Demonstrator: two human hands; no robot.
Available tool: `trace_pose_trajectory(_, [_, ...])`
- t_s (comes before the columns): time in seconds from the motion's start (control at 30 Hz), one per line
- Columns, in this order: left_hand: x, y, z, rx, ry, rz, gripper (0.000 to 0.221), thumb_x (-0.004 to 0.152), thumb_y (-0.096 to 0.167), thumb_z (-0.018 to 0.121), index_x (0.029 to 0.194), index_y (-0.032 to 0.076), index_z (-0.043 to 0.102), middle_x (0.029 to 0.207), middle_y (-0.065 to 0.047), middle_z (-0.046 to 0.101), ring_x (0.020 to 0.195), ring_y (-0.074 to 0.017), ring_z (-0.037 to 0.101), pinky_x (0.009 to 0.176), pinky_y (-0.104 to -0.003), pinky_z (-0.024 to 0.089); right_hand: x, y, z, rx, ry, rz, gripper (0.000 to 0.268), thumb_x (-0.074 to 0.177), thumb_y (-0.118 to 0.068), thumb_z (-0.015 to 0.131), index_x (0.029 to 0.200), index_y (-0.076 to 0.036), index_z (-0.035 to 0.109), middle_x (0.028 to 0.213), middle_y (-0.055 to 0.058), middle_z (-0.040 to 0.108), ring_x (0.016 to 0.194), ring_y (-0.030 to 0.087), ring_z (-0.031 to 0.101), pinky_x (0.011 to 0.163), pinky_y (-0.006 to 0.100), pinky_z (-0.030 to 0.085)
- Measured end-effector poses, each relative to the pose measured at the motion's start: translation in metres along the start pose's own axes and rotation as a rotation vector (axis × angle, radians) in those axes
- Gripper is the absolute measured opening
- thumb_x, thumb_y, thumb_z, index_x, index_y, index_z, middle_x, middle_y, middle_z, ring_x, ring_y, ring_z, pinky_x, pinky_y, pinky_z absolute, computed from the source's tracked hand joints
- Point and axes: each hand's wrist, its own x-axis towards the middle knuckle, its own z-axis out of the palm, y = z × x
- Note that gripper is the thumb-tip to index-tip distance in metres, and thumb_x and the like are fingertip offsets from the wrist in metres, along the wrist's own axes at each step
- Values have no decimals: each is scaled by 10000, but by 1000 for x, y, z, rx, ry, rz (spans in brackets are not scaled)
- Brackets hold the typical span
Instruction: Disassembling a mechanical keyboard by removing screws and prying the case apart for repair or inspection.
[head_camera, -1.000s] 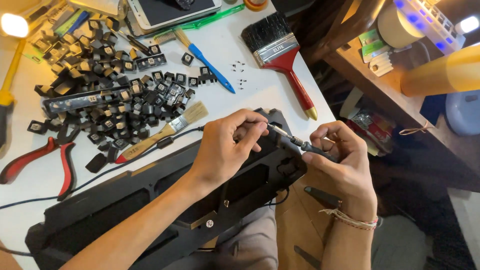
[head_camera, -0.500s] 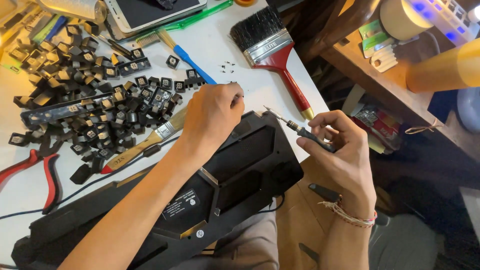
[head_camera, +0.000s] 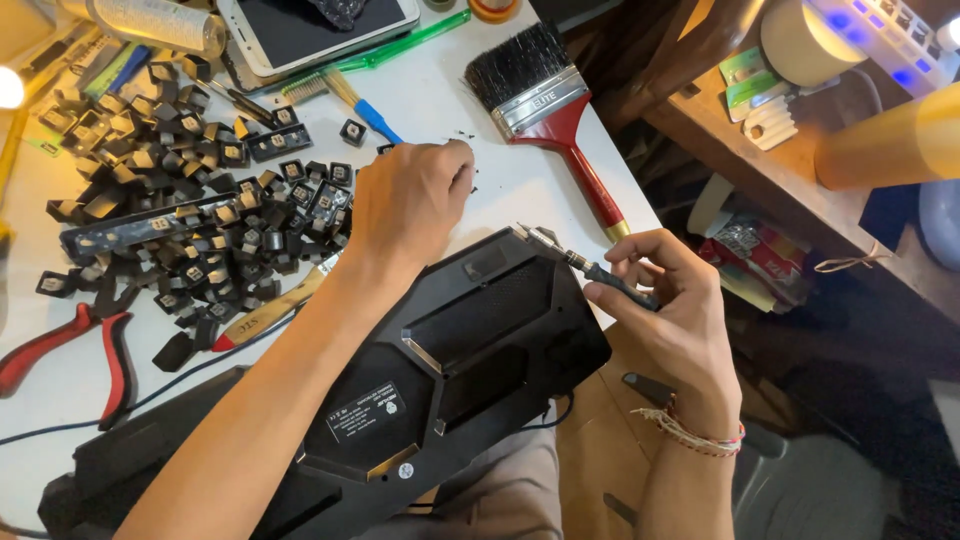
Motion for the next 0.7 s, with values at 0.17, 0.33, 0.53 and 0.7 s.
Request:
trace_pose_trajectory(0.17, [-7, 18, -24, -100, 30, -18, 302, 1064, 230, 489, 886, 110, 702, 551, -35, 577, 508, -173, 627, 522, -291, 526, -1, 4, 4, -4, 29, -90, 216, 887, -31, 770, 1071, 60, 704, 744, 74, 580, 555, 66, 567, 634, 287, 568])
trace_pose_trajectory(0.33, [-25, 23, -30, -103, 87, 24, 301, 1081, 286, 437, 1022, 91, 658, 718, -91, 640, 615, -250, 664, 536, -362, 548, -12, -9, 23, 8, 35, -111, 215, 1025, -47, 572, 1139, 94, 686, 732, 114, 614, 538, 98, 537, 532, 256, 494])
trace_pose_trajectory(0.53, [-48, 33, -37, -147, 152, 160, 211, 1037, 217, 517, 1115, 75, 652, 1023, -129, 694, 702, -314, 709, 556, -425, 579, -9, -14, 41, -378, 167, -157, 189, 999, -78, 693, 1177, -22, 723, 808, 85, 666, 718, 159, 580, 590, 276, 479])
trace_pose_trajectory(0.7, [-76, 70, -70, -324, 206, 189, 248, 1000, 146, 511, 1167, 50, 667, 1084, -161, 673, 650, -258, 694, 536, -385, 578, -6, -19, 50, -444, 150, -188, 174, 1016, -71, 672, 1176, -16, 715, 839, 96, 667, 758, 184, 601, 623, 301, 482])
